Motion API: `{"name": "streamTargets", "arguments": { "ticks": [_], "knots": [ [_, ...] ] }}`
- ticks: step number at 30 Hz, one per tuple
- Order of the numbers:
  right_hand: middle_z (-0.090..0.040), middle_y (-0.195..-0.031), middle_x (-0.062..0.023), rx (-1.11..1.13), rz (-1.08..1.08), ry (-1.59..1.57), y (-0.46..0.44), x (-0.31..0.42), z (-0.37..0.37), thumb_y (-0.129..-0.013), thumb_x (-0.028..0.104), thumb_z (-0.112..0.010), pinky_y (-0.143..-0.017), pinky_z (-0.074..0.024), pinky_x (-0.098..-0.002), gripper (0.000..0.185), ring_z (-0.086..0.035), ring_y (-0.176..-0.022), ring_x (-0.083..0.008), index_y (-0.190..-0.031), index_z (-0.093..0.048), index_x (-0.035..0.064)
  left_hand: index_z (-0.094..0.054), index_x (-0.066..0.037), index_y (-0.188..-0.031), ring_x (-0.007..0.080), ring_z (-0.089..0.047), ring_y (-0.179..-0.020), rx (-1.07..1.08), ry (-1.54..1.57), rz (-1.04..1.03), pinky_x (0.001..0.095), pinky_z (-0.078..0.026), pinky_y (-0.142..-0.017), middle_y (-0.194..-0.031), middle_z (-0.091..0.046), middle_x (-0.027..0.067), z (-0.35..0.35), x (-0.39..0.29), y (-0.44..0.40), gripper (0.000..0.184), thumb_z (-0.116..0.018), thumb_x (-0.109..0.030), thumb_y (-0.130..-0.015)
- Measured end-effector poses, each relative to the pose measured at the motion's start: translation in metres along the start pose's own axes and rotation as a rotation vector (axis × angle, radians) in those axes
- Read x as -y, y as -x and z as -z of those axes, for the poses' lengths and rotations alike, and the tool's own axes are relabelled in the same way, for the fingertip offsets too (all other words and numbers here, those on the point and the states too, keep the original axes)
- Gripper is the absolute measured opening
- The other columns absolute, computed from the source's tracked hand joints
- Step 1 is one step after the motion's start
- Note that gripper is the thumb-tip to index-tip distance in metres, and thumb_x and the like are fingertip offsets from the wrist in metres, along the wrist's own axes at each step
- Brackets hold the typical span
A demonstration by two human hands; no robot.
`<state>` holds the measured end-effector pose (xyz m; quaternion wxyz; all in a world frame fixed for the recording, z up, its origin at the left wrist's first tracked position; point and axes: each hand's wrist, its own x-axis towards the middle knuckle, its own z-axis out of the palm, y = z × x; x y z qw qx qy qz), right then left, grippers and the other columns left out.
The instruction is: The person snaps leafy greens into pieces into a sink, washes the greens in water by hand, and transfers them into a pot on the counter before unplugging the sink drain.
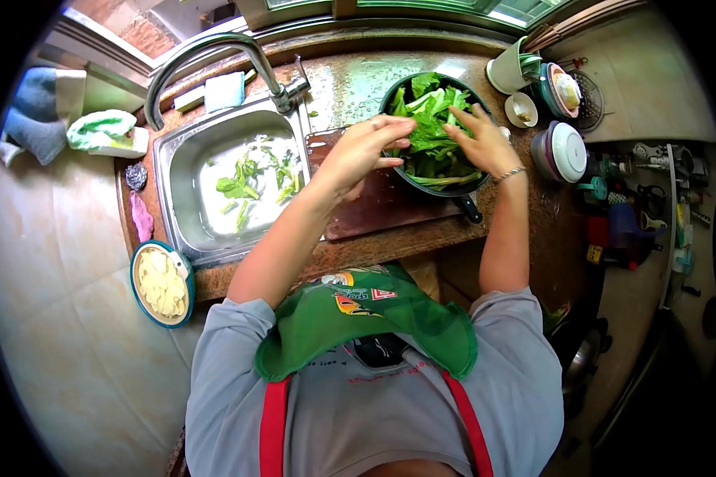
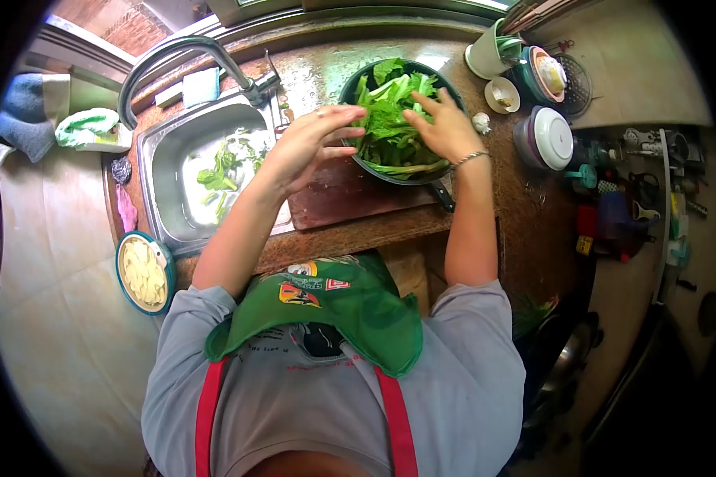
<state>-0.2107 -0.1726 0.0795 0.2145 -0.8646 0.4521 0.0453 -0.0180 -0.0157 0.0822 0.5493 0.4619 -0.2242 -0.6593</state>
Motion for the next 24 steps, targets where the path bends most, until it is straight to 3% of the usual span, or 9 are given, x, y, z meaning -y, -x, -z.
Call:
{"name": "streamTargets", "arguments": {
  "ticks": [1,5,8,10,15,17,18,21,24],
  "knots": [
    [-0.024,-0.147,-0.0297,-0.052,0.035,-0.006,0.009,0.005,0.011,-0.089,0.045,-0.059,-0.107,-0.032,-0.0389,0.054,-0.03,-0.135,-0.0392,-0.135,-0.049,0.0194,-0.06,-0.005,-0.113,0.0151,-0.059,-0.1,-0.063,0.018,-0.012,0.03,-0.046,-0.085,-0.111,-0.063,0.0093,0.01,0.002,0.007,0.031,-0.059,-0.028,-0.092],
    [-0.026,-0.146,-0.0296,-0.201,0.137,0.095,0.032,0.024,0.041,-0.089,0.034,-0.062,-0.108,-0.0271,-0.04,0.058,-0.024,-0.138,-0.0379,-0.14,-0.041,0.0161,-0.06,-0.005,-0.11,0.0101,-0.062,-0.083,-0.214,0.046,0.046,0.024,-0.048,-0.071,-0.102,-0.065,0.0057,0.078,0.031,0.031,0.029,-0.06,-0.027,-0.091],
    [-0.063,-0.11,-0.0194,-0.434,0.204,-0.091,0.041,0.059,0.047,-0.086,0.021,-0.066,-0.074,-0.0486,-0.0328,0.037,-0.063,-0.092,-0.0275,-0.119,-0.061,0.0056,-0.061,-0.004,-0.105,0.0099,-0.061,-0.082,-0.382,0.019,0.06,0.0241,-0.048,-0.069,-0.097,-0.065,0.005,0.14,0.076,0.049,0.03,-0.062,-0.031,-0.09],
    [-0.066,-0.077,-0.008,-0.57,0.211,-0.146,0.042,0.084,0.032,-0.085,0.014,-0.068,-0.052,-0.0422,-0.0249,0.015,-0.055,-0.057,-0.0107,-0.092,-0.069,0.0007,-0.062,-0.004,-0.103,0.0106,-0.061,-0.082,-0.547,-0.092,0.117,0.0244,-0.048,-0.07,-0.095,-0.065,0.0053,0.179,0.111,0.064,0.031,-0.063,-0.032,-0.089],
    [-0.065,-0.077,-0.0114,-0.12,0.455,-0.478,0.028,0.191,-0.075,-0.082,0.011,-0.069,-0.062,-0.0488,-0.0303,0.01,-0.062,-0.066,-0.0211,-0.083,-0.066,0.0016,-0.06,0.001,-0.11,0.0212,-0.061,-0.091,-0.819,-0.284,0.189,0.0331,-0.049,-0.08,-0.11,-0.062,0.0135,0.264,0.18,0.094,0.035,-0.067,-0.019,-0.082],
    [-0.066,-0.088,-0.0138,0.136,0.49,-0.419,0.01,0.219,-0.156,-0.084,0.017,-0.066,-0.071,-0.0508,-0.0367,0.015,-0.065,-0.078,-0.0284,-0.088,-0.068,0.0021,-0.044,-0.005,-0.133,0.0324,-0.05,-0.114,-1.005,-0.897,0.438,0.0416,-0.043,-0.095,-0.139,-0.04,0.0204,0.281,0.178,0.103,0.059,-0.067,-0.015,-0.08],
    [-0.064,-0.107,-0.0162,0.386,0.389,-0.281,-0.001,0.231,-0.196,-0.085,0.021,-0.066,-0.085,-0.0501,-0.0362,0.031,-0.064,-0.096,-0.0281,-0.109,-0.063,0.0015,-0.044,-0.005,-0.133,0.0324,-0.05,-0.114,-1.012,-0.887,0.445,0.0416,-0.043,-0.095,-0.139,-0.04,0.0204,0.287,0.177,0.104,0.059,-0.067,-0.015,-0.08],
    [0.003,-0.152,-0.0252,0.568,0.094,-0.03,-0.037,0.257,-0.305,-0.057,0.029,-0.088,-0.107,-0.0375,-0.0391,0.126,-0.029,-0.134,-0.0415,-0.149,-0.005,0.0114,0.002,-0.036,-0.149,0.0491,-0.019,-0.135,-0.975,-1.023,0.672,0.0605,-0.028,-0.104,-0.154,-0.002,0.0186,0.313,0.183,0.097,0.097,-0.064,-0.017,-0.081],
    [0.016,-0.151,-0.0222,0.405,-0.072,0.132,-0.06,0.269,-0.35,-0.052,0.023,-0.09,-0.104,-0.0406,-0.0448,0.136,-0.029,-0.133,-0.0461,-0.149,0.004,0.0223,0.003,-0.039,-0.148,0.0512,-0.02,-0.134,-0.949,-1.506,0.728,0.0677,-0.029,-0.1,-0.153,-0.007,0.0205,0.332,0.205,0.081,0.101,-0.067,-0.019,-0.077]
  ]
}}
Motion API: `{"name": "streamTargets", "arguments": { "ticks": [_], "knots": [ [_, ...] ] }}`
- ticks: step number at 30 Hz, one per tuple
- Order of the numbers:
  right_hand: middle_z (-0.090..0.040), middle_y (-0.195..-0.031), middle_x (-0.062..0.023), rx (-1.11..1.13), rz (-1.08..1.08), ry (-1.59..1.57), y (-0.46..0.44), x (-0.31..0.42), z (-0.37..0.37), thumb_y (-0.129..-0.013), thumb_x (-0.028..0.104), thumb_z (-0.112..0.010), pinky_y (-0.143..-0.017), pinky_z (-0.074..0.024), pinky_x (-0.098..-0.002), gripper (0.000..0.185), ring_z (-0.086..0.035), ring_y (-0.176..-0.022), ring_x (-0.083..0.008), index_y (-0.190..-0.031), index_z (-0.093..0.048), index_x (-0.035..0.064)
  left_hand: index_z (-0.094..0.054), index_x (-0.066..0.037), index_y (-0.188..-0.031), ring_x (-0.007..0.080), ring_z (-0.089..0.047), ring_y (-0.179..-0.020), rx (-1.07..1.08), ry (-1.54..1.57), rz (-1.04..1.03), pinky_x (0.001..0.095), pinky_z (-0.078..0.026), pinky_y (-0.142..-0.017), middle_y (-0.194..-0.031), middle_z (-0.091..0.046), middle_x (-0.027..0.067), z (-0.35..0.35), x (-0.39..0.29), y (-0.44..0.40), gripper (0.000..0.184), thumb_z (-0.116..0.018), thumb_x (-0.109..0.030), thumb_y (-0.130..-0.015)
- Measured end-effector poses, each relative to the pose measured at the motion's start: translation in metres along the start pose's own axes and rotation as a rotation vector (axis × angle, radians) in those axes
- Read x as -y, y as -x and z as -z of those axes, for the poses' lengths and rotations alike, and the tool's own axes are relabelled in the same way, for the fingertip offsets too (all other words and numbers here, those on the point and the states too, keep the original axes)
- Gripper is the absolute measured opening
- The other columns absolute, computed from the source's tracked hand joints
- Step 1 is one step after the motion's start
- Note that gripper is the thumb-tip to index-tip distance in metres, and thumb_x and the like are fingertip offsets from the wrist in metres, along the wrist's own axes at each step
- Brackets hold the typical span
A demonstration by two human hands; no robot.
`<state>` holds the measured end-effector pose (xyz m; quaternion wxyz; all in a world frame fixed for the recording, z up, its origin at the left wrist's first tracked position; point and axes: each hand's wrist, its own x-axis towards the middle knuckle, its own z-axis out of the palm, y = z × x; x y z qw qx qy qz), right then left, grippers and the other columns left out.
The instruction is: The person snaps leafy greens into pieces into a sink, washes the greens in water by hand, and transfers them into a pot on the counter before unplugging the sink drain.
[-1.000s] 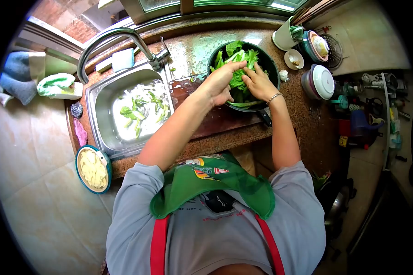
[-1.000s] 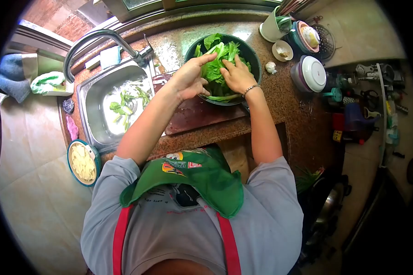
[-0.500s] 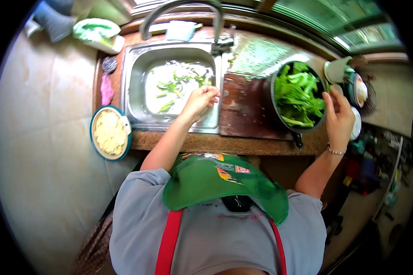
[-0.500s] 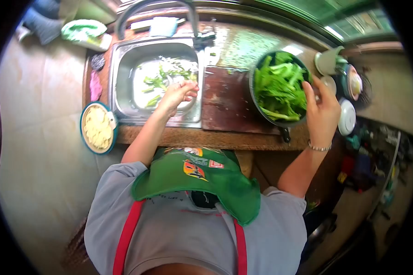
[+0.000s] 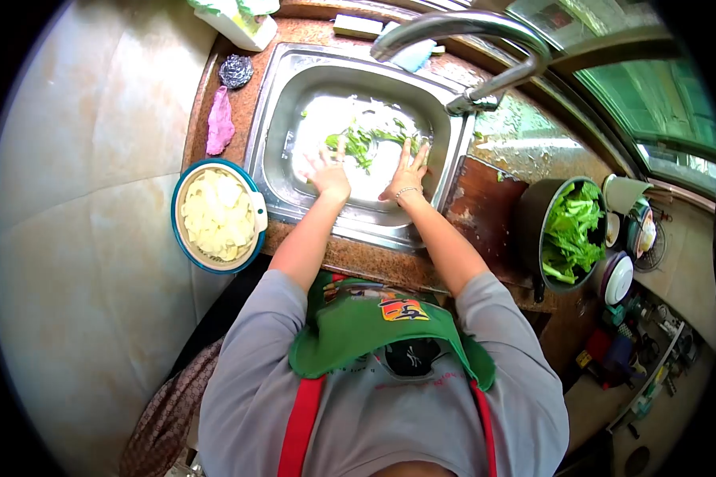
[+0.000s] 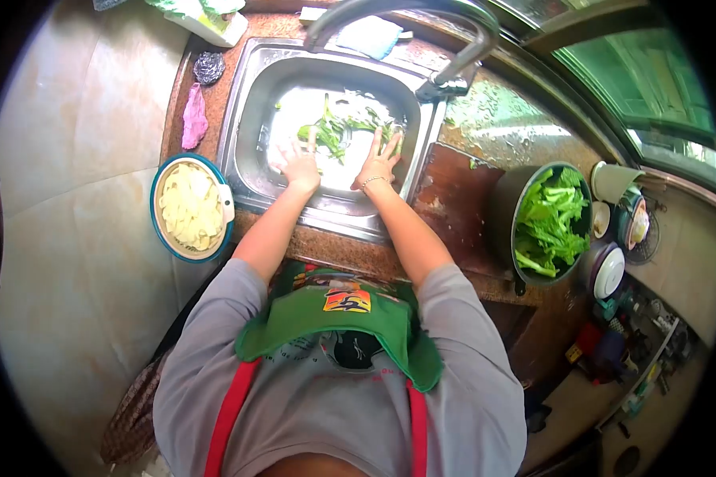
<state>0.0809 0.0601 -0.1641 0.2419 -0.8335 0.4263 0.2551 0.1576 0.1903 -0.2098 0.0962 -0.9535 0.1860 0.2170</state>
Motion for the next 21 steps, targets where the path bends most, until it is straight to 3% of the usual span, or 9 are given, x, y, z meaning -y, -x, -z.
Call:
{"name": "streamTargets", "arguments": {
  "ticks": [4,5,6,9,12,14,16,19,21],
  "knots": [
    [-0.004,-0.152,-0.0215,0.043,-0.034,0.091,-0.063,-0.002,-0.049,-0.07,0.016,-0.077,-0.09,-0.0494,-0.049,0.103,-0.045,-0.122,-0.0416,-0.148,-0.011,0.0315,0.001,-0.04,-0.148,0.0471,-0.037,-0.125,0.23,0.002,-0.073,0.0643,-0.04,-0.091,-0.152,-0.013,0.0154,-0.003,-0.006,-0.023,0.089,-0.059,-0.018,-0.086],
    [-0.018,-0.147,-0.0254,0.023,0.009,-0.065,-0.093,-0.016,-0.07,-0.081,0.018,-0.063,-0.086,-0.0499,-0.049,0.073,-0.053,-0.112,-0.043,-0.141,-0.024,0.0286,-0.019,-0.031,-0.147,0.0429,-0.053,-0.109,0.056,0.127,-0.124,0.0496,-0.049,-0.086,-0.143,-0.031,0.0166,-0.035,0.002,-0.035,0.077,-0.06,-0.015,-0.084],
    [-0.046,-0.128,-0.0271,-0.088,0.042,-0.061,-0.095,-0.016,-0.065,-0.084,0.021,-0.057,-0.083,-0.0495,-0.0481,0.043,-0.06,-0.099,-0.0423,-0.125,-0.043,0.0158,-0.019,-0.031,-0.147,0.0429,-0.053,-0.109,0.061,0.13,-0.122,0.0496,-0.049,-0.086,-0.143,-0.031,0.0166,-0.041,0.005,-0.043,0.077,-0.06,-0.015,-0.084],
    [-0.066,-0.089,-0.0185,-0.182,0.114,-0.116,-0.091,0.004,-0.016,-0.079,0.018,-0.061,-0.081,-0.0497,-0.045,0.02,-0.064,-0.086,-0.0384,-0.096,-0.057,0.0078,-0.045,-0.013,-0.126,0.0333,-0.061,-0.098,0.024,0.762,0.169,0.0424,-0.049,-0.085,-0.111,-0.055,0.0211,-0.057,0.011,-0.061,0.053,-0.061,-0.007,-0.076],
    [-0.061,-0.097,-0.0163,-0.505,0.388,-0.205,-0.111,0.012,0.004,-0.079,0.018,-0.061,-0.088,-0.0452,-0.0397,0.021,-0.054,-0.099,-0.035,-0.097,-0.058,0.0101,-0.036,-0.003,-0.13,0.0278,-0.062,-0.088,-0.047,1.426,0.514,0.0454,-0.05,-0.079,-0.096,-0.06,0.0176,-0.083,0.012,-0.095,0.064,-0.064,-0.006,-0.073],
    [-0.057,-0.11,-0.0166,-0.508,0.326,-0.197,-0.133,0.018,-0.021,-0.083,0.024,-0.062,-0.097,-0.0385,-0.0375,0.027,-0.051,-0.107,-0.0327,-0.107,-0.06,0.0111,-0.034,-0.007,-0.133,0.0237,-0.059,-0.089,-0.07,1.383,0.413,0.0463,-0.05,-0.072,-0.106,-0.059,0.0145,-0.075,0.007,-0.104,0.071,-0.069,-0.009,-0.072],
    [-0.05,-0.13,-0.0181,-0.043,0.39,-0.726,-0.178,0.02,-0.066,-0.091,0.032,-0.055,-0.105,-0.0316,-0.0366,0.038,-0.044,-0.123,-0.0334,-0.123,-0.056,0.0128,-0.031,-0.013,-0.138,0.0221,-0.057,-0.093,0.238,1.755,0.567,0.0437,-0.051,-0.071,-0.116,-0.056,0.014,0.009,-0.006,-0.091,0.078,-0.075,-0.021,-0.074],
    [-0.036,-0.145,-0.0195,0.117,0.349,-0.9,-0.138,0.067,-0.072,-0.098,0.046,-0.033,-0.111,-0.0233,-0.0332,0.058,-0.029,-0.137,-0.0305,-0.141,-0.037,0.0068,-0.022,-0.021,-0.145,0.026,-0.057,-0.098,0.505,2.016,0.448,0.0443,-0.051,-0.069,-0.115,-0.056,0.0115,0.025,-0.01,-0.102,0.087,-0.075,-0.033,-0.078],
    [-0.034,-0.145,-0.0214,0.373,0.263,-1.144,-0.138,0.074,-0.096,-0.097,0.052,-0.024,-0.112,-0.0234,-0.0334,0.07,-0.03,-0.137,-0.0317,-0.143,-0.028,-0.0011,-0.024,-0.019,-0.143,0.023,-0.058,-0.092,0.394,2.213,0.303,0.0404,-0.051,-0.068,-0.111,-0.057,0.0106,-0.021,-0.019,-0.121,0.077,-0.07,-0.035,-0.083]
  ]
}}
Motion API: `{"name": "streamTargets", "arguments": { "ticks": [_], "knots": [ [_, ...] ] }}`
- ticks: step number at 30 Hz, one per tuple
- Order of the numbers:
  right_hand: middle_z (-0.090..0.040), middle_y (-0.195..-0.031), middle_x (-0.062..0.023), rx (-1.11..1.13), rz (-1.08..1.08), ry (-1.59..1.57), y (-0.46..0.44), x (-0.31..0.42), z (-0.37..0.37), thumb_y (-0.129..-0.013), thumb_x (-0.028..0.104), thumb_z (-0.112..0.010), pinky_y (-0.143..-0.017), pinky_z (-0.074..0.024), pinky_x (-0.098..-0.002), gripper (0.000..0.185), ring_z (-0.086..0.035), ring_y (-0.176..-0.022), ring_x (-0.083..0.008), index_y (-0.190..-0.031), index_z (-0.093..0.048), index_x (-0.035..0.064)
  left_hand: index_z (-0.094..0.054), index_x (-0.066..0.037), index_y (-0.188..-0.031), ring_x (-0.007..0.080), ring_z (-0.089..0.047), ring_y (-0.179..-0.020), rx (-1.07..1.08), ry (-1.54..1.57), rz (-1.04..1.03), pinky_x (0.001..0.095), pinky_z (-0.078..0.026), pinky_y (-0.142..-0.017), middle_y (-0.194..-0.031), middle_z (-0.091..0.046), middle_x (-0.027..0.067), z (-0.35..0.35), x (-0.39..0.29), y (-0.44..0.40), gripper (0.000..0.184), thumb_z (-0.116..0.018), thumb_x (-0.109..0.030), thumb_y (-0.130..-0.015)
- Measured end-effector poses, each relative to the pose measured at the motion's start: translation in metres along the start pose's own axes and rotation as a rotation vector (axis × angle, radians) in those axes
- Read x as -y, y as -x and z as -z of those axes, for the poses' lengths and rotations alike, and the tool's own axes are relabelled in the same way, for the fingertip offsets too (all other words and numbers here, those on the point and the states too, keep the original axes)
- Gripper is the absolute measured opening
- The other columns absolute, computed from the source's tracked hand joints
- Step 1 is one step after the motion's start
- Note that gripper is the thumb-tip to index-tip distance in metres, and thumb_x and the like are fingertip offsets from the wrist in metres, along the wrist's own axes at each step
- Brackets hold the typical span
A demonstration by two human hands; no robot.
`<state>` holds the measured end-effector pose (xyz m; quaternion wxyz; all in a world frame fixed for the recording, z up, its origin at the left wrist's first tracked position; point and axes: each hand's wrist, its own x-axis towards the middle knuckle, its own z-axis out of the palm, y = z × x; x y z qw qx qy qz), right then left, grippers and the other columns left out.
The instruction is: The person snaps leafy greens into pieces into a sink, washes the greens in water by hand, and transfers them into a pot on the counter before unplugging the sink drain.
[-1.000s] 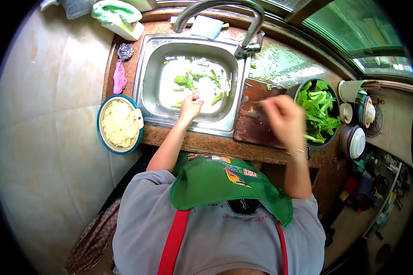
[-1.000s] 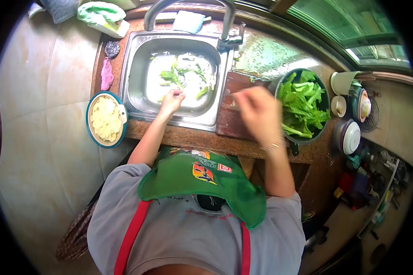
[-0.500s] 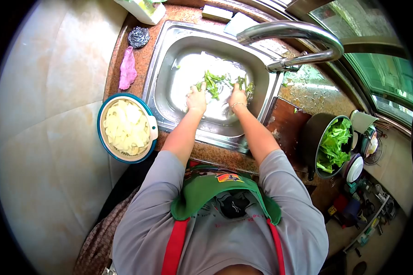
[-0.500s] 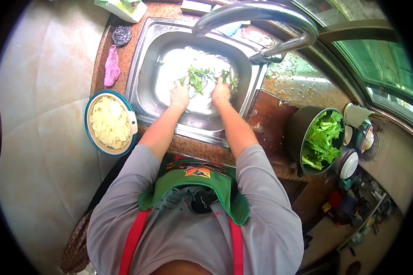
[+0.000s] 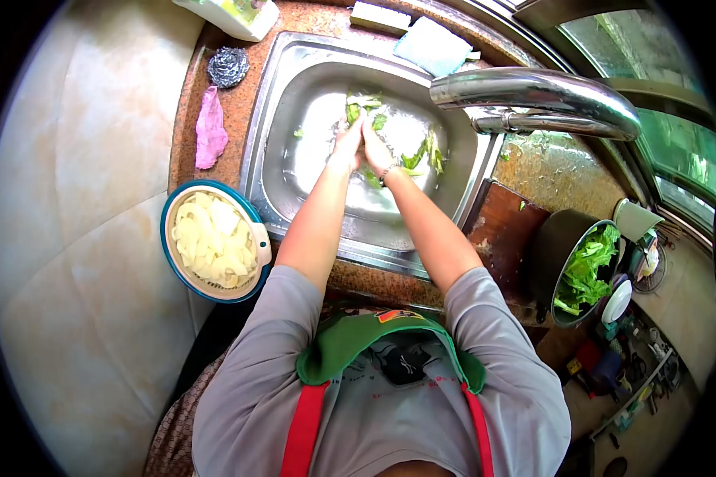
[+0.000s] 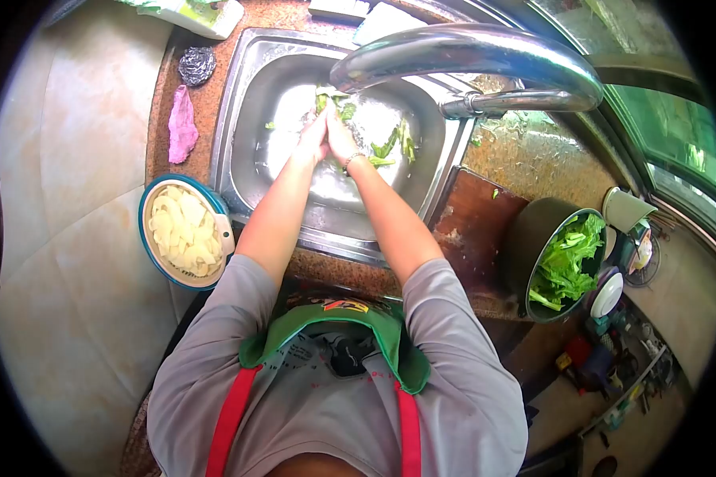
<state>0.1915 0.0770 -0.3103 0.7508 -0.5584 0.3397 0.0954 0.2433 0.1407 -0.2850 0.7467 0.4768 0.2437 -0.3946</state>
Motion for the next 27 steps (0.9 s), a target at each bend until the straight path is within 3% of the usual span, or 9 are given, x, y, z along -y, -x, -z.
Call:
{"name": "streamTargets", "arguments": {
  "ticks": [3,7,11,13,15,17,20,24,27],
  "knots": [
    [-0.036,-0.142,-0.0274,0.225,0.085,0.236,0.043,0.032,-0.004,-0.093,0.06,-0.025,-0.109,-0.0293,-0.0356,0.082,-0.035,-0.133,-0.0367,-0.145,-0.021,-0.0026,-0.046,-0.009,-0.124,0.0247,-0.059,-0.085,0.15,0.044,0.087,0.0373,-0.052,-0.069,-0.101,-0.059,0.0103,0.026,0.013,-0.009,0.046,-0.066,-0.024,-0.085],
    [-0.053,-0.128,-0.0216,0.228,0.112,1.482,0.139,0.11,-0.013,-0.086,0.052,-0.051,-0.1,-0.029,-0.0629,0.069,-0.049,-0.122,-0.0365,-0.139,-0.039,0.009,-0.051,-0.01,-0.118,0.0254,-0.061,-0.087,0.273,0.113,0.234,0.0395,-0.053,-0.072,-0.101,-0.061,0.0095,0.024,0.007,0.039,0.035,-0.06,-0.017,-0.086],
    [-0.059,-0.122,-0.0164,0.361,0.051,1.53,0.171,0.137,-0.005,-0.082,0.044,-0.061,-0.097,-0.035,-0.0594,0.058,-0.056,-0.112,-0.0339,-0.129,-0.051,0.0102,-0.048,-0.01,-0.118,0.0238,-0.06,-0.079,0.131,0.107,0.2,0.0336,-0.052,-0.062,-0.102,-0.059,0.0104,0.015,0.01,0.086,0.034,-0.058,-0.01,-0.086],
    [-0.064,-0.113,-0.0134,0.088,-0.122,0.991,0.163,0.152,0.021,-0.08,0.038,-0.064,-0.095,-0.0386,-0.0546,0.049,-0.062,-0.101,-0.0312,-0.118,-0.059,0.0095,-0.047,-0.011,-0.112,0.0192,-0.054,-0.068,0.111,0.13,0.216,0.0254,-0.043,-0.049,-0.096,-0.056,0.0094,0.029,0.01,0.093,0.029,-0.058,-0.008,-0.086],
    [-0.059,-0.119,-0.0187,-0.27,0.033,0.718,0.128,0.117,0.072,-0.081,0.042,-0.065,-0.096,-0.04,-0.0468,0.049,-0.06,-0.103,-0.0361,-0.12,-0.058,0.0133,-0.044,-0.012,-0.104,0.0159,-0.047,-0.063,0.11,0.181,0.239,0.0211,-0.034,-0.044,-0.091,-0.052,0.0083,0.034,0.0,0.104,0.021,-0.056,-0.007,-0.087],
    [-0.041,-0.137,-0.0265,-0.583,0.003,0.958,0.097,0.091,0.09,-0.075,0.049,-0.069,-0.101,-0.0364,-0.0456,0.069,-0.045,-0.121,-0.0422,-0.133,-0.049,0.0149,-0.043,-0.012,-0.1,0.0168,-0.048,-0.063,0.225,0.441,0.295,0.0218,-0.035,-0.044,-0.092,-0.052,0.0086,0.055,-0.003,0.103,0.017,-0.055,-0.007,-0.088],
    [-0.014,-0.148,-0.0274,-0.447,-0.322,0.824,0.066,0.061,0.08,-0.062,0.06,-0.075,-0.108,-0.03,-0.0492,0.108,-0.022,-0.136,-0.0447,-0.147,-0.022,0.0198,-0.044,-0.012,-0.097,0.0171,-0.048,-0.063,0.193,0.379,0.246,0.0225,-0.036,-0.045,-0.091,-0.052,0.0094,0.048,-0.019,0.117,0.015,-0.055,-0.008,-0.088],
    [-0.05,-0.118,-0.0252,-0.503,-0.071,0.933,0.059,0.014,0.047,-0.069,0.015,-0.07,-0.089,-0.0469,-0.0431,0.044,-0.058,-0.101,-0.0394,-0.11,-0.055,0.0087,-0.045,-0.013,-0.097,0.0183,-0.051,-0.064,0.082,0.314,0.221,0.0252,-0.038,-0.046,-0.09,-0.055,0.01,0.061,-0.012,0.118,0.014,-0.055,-0.011,-0.088],
    [-0.062,-0.087,-0.019,-0.514,0.002,0.747,0.068,0.012,0.042,-0.065,0.014,-0.073,-0.077,-0.0482,-0.0404,0.032,-0.061,-0.087,-0.0316,-0.091,-0.056,0.0075,-0.049,-0.01,-0.099,0.0181,-0.053,-0.066,-0.006,0.294,0.179,0.0258,-0.039,-0.048,-0.089,-0.056,0.0093,0.068,-0.004,0.116,0.015,-0.057,-0.011,-0.087]
  ]
}}
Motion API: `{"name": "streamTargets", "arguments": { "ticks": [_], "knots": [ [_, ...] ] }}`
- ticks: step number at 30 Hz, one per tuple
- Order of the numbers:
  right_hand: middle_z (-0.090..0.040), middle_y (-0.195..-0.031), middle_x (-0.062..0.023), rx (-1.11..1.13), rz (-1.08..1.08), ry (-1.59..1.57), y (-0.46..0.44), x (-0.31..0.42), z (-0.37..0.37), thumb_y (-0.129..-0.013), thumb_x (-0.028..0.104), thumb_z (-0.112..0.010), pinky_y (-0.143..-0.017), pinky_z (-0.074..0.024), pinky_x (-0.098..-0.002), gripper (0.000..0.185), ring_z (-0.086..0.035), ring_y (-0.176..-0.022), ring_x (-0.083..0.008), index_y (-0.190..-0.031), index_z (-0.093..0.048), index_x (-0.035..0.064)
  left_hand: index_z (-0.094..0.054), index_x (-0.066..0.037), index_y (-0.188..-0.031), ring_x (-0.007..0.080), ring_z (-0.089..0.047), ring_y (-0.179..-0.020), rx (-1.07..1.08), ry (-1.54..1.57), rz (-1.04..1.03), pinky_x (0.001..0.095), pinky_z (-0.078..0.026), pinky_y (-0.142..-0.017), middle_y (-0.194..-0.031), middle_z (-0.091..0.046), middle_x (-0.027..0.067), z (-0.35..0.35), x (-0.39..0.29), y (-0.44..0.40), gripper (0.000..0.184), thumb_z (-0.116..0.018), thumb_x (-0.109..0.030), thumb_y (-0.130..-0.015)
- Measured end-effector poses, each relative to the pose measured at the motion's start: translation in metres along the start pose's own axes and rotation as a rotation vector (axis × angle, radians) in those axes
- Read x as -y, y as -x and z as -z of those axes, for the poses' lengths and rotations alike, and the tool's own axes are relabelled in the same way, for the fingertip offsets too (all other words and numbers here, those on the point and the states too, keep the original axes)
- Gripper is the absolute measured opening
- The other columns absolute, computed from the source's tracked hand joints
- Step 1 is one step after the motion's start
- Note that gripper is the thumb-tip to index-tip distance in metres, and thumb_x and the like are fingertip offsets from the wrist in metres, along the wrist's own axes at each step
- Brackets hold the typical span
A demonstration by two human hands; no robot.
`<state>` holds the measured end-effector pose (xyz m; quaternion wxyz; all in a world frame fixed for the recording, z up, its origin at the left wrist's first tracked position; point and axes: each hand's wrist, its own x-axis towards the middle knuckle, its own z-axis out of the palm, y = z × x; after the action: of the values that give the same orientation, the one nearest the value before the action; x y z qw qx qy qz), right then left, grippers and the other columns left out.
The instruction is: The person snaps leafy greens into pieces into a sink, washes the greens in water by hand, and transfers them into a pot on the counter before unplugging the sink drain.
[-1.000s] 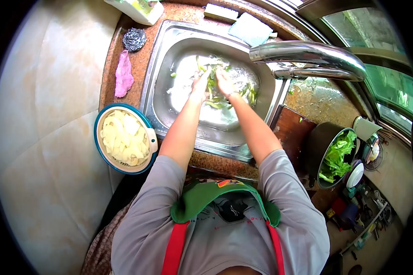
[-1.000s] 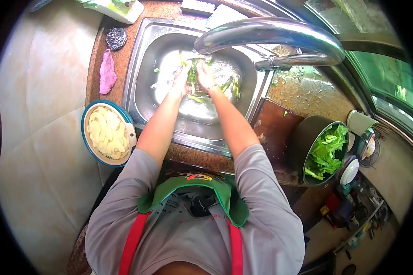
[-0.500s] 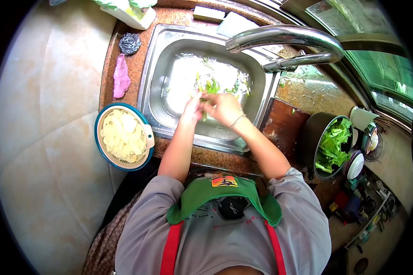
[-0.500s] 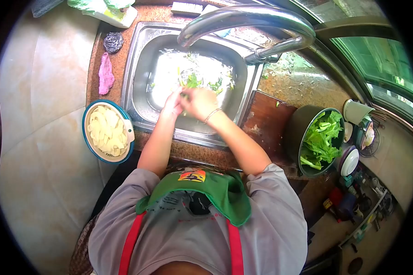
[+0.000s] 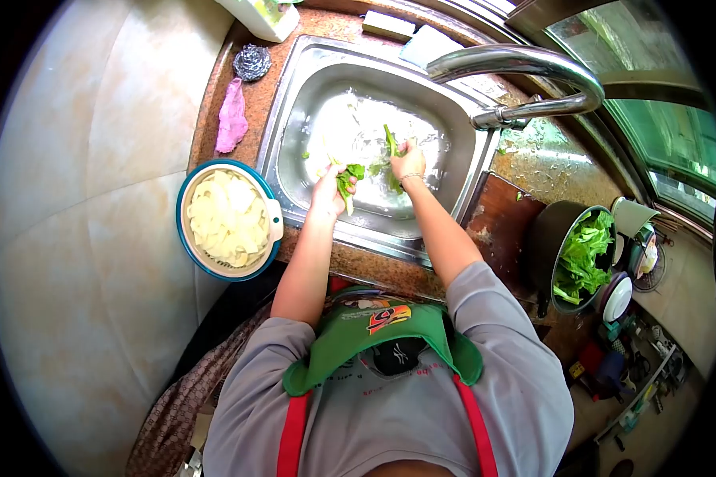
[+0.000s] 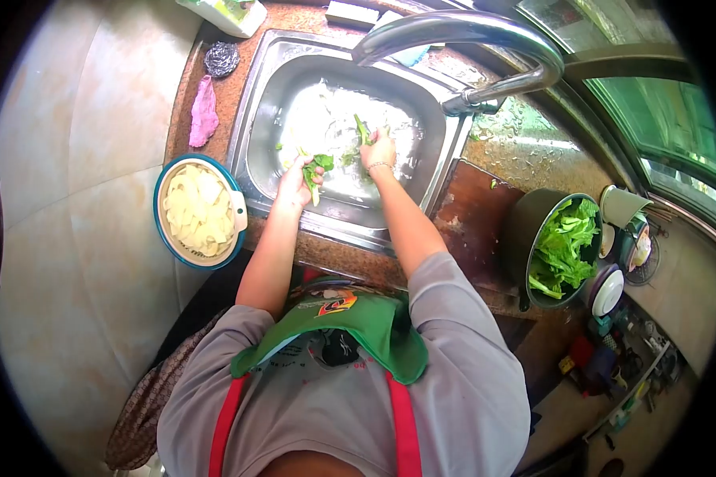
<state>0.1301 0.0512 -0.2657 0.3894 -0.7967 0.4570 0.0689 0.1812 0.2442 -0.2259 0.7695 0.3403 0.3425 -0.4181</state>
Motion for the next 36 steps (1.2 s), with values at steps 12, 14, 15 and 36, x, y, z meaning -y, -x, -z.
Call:
{"name": "streamTargets", "arguments": {
  "ticks": [12,14,15,36],
  "knots": [
    [-0.061,-0.082,-0.0223,-0.162,0.381,-0.105,0.049,0.038,0.072,-0.068,0.012,-0.067,-0.072,-0.0483,-0.045,0.022,-0.061,-0.079,-0.0383,-0.088,-0.057,0.0074,-0.051,-0.005,-0.106,0.0179,-0.057,-0.062,0.013,-0.277,-0.184,0.029,-0.044,-0.05,-0.086,-0.06,0.0099,-0.056,0.021,0.023,0.019,-0.055,-0.008,-0.088],
    [-0.062,-0.084,-0.0214,-0.055,0.438,-0.01,0.048,0.018,0.055,-0.068,0.012,-0.067,-0.074,-0.0489,-0.0452,0.025,-0.062,-0.081,-0.0377,-0.09,-0.058,0.0076,-0.051,-0.004,-0.105,0.0179,-0.056,-0.057,-0.003,-0.352,-0.227,0.0288,-0.043,-0.044,-0.082,-0.059,0.0108,-0.057,0.029,0.019,0.017,-0.052,-0.007,-0.089],
    [-0.064,-0.086,-0.0204,0.033,0.363,0.016,0.057,0.01,0.053,-0.068,0.012,-0.067,-0.073,-0.0498,-0.0436,0.024,-0.063,-0.081,-0.0366,-0.091,-0.059,0.0072,-0.052,-0.004,-0.104,0.0184,-0.056,-0.059,-0.018,-0.307,-0.175,0.0296,-0.043,-0.044,-0.081,-0.059,0.0105,-0.047,0.034,0.008,0.015,-0.051,-0.006,-0.089],
    [-0.064,-0.105,-0.0203,-0.683,0.376,-0.239,0.228,-0.096,0.44,-0.079,0.01,-0.063,-0.08,-0.0514,-0.0356,0.053,-0.066,-0.092,-0.0295,-0.129,-0.046,0.0049,-0.012,-0.01,-0.143,0.0219,-0.054,-0.105,0.673,-0.903,-0.001,0.0477,-0.045,-0.084,-0.119,-0.051,0.0136,-0.346,0.268,0.219,0.085,-0.071,-0.016,-0.081]
  ]
}}
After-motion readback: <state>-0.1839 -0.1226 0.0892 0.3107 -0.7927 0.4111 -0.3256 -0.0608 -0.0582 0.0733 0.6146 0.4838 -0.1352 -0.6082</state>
